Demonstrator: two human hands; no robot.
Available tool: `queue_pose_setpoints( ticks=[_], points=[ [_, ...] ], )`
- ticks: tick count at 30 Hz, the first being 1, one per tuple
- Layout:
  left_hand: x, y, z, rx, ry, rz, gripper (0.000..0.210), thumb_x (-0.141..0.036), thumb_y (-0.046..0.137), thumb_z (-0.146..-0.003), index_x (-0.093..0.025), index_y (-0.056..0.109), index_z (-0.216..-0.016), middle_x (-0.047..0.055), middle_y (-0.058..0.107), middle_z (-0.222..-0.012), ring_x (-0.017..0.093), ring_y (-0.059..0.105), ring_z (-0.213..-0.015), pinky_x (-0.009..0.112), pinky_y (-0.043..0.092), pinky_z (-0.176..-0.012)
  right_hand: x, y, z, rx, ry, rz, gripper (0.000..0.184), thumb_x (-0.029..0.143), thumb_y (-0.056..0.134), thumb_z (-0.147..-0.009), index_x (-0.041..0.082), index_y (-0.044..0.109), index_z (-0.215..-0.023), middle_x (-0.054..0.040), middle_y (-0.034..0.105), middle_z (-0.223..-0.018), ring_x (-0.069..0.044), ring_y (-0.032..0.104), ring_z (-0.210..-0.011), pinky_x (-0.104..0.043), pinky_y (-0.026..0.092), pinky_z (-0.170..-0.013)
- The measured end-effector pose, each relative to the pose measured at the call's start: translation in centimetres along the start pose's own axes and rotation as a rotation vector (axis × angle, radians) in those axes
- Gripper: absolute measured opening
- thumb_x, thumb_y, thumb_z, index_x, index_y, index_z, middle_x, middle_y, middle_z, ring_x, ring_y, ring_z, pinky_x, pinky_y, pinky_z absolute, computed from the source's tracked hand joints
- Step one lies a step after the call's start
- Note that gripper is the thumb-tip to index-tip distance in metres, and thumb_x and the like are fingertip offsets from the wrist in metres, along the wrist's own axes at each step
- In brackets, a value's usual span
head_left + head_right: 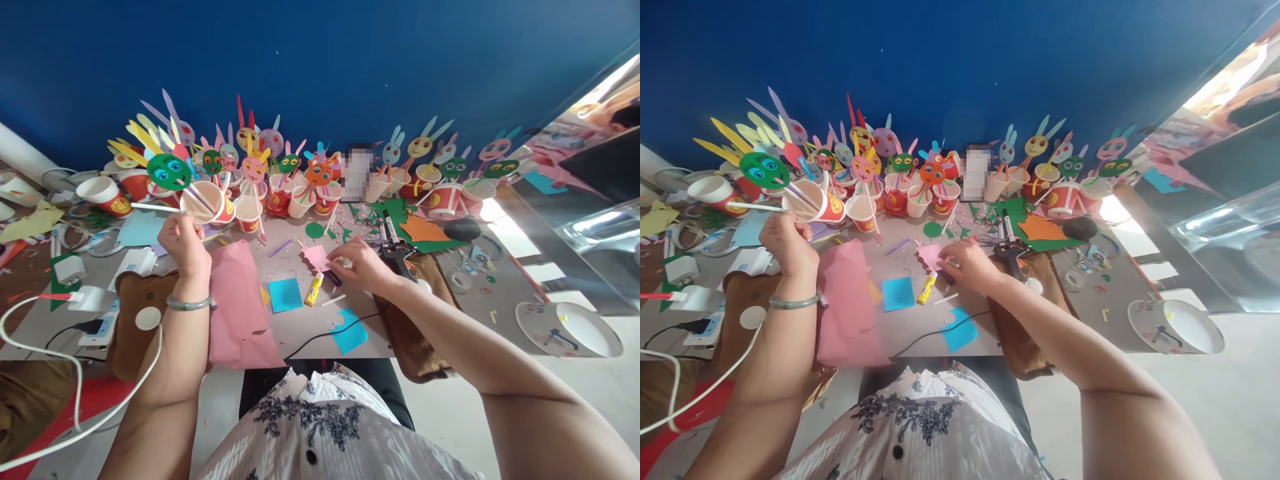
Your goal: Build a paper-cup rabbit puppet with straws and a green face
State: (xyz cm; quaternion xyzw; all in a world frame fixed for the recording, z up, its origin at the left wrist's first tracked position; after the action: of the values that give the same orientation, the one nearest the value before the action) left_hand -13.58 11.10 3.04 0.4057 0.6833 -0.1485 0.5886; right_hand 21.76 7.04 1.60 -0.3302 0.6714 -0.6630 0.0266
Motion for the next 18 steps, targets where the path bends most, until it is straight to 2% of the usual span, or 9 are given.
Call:
queue_pose_setpoints(
  ticks=[2, 4, 6, 9, 12, 15, 18],
  points=[
    [0.0, 0.0, 0.0, -0.001, 0.003, 0.013, 0.030, -0.024, 0.058, -0.075, -0.020, 0.035, -0.055, -0.008, 0.035, -0.044, 0.006, 0.034, -0.042, 0.022, 0.026, -0.047, -2.6, -0.7, -0.4, -0.019, 0.138, 0.071, 0.019, 0.030, 0.060, -0.089, 0.018, 0.075, -0.093, -0.0093, 0.079, -0.091, -0.023, 0.071, -0.084, -0.033, 0.048, -0.079],
    [0.0, 0.0, 0.0, -0.011, 0.009, 0.021, 0.031, -0.024, 0.058, -0.073, -0.021, 0.033, -0.054, -0.008, 0.035, -0.043, 0.006, 0.034, -0.041, 0.022, 0.026, -0.047, -4.6, -1.0, -0.8, 0.031, 0.226, 0.126, 0.019, 0.027, 0.064, -0.084, 0.018, 0.075, -0.096, -0.0072, 0.079, -0.089, -0.021, 0.070, -0.080, -0.030, 0.047, -0.071],
    [0.0, 0.0, 0.0, -0.013, 0.016, 0.014, 0.031, -0.024, 0.058, -0.073, -0.021, 0.033, -0.054, -0.008, 0.035, -0.043, 0.006, 0.034, -0.041, 0.022, 0.026, -0.047, -5.5, -1.2, -1.2, 0.086, 0.272, 0.162, 0.021, 0.027, 0.066, -0.082, 0.019, 0.075, -0.099, -0.0056, 0.078, -0.088, -0.020, 0.069, -0.078, -0.029, 0.045, -0.069],
    [0.0, 0.0, 0.0, -0.011, 0.020, 0.005, 0.031, -0.025, 0.058, -0.073, -0.021, 0.034, -0.053, -0.008, 0.035, -0.042, 0.006, 0.034, -0.041, 0.022, 0.026, -0.047, -4.6, -0.6, -1.8, 0.183, 0.303, 0.239, 0.023, 0.031, 0.065, -0.085, 0.020, 0.076, -0.102, -0.0064, 0.078, -0.092, -0.022, 0.070, -0.084, -0.032, 0.045, -0.077],
    [0.1, 0.0, 0.0, -0.010, 0.023, 0.030, 0.031, -0.025, 0.059, -0.071, -0.021, 0.035, -0.052, -0.008, 0.036, -0.042, 0.007, 0.034, -0.041, 0.023, 0.025, -0.046, -2.3, 1.1, -2.3, 0.275, 0.296, 0.287, 0.022, 0.029, 0.062, -0.087, 0.021, 0.077, -0.101, -0.0070, 0.079, -0.095, -0.026, 0.071, -0.093, -0.035, 0.044, -0.084],
    [0.0, 0.1, 0.0, -0.011, 0.023, 0.046, 0.031, -0.024, 0.059, -0.070, -0.021, 0.035, -0.051, -0.008, 0.036, -0.041, 0.007, 0.034, -0.041, 0.023, 0.025, -0.047, 0.0, 2.7, -2.9, 0.312, 0.225, 0.259, 0.025, 0.030, 0.055, -0.092, 0.022, 0.078, -0.099, -0.0072, 0.079, -0.099, -0.025, 0.071, -0.097, -0.033, 0.044, -0.084],
    [0.0, 0.1, 0.1, -0.013, 0.007, 0.039, 0.031, -0.023, 0.059, -0.072, -0.021, 0.036, -0.051, -0.008, 0.036, -0.041, 0.007, 0.035, -0.041, 0.023, 0.026, -0.047, -0.4, 2.6, -3.7, 0.300, 0.217, 0.231, 0.030, 0.028, 0.053, -0.094, 0.024, 0.076, -0.114, -0.0054, 0.079, -0.109, -0.021, 0.071, -0.102, -0.029, 0.046, -0.086]
  ],
)
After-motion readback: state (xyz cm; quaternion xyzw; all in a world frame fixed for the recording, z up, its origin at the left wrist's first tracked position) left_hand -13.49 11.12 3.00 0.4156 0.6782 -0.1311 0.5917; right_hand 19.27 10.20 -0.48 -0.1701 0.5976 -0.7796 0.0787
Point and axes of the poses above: each hand's wrist, its own z-axis away from the middle knuckle, its own y-axis out of the palm, x = y × z, the point moved 6 cm from there along -z, towards the middle knuckle
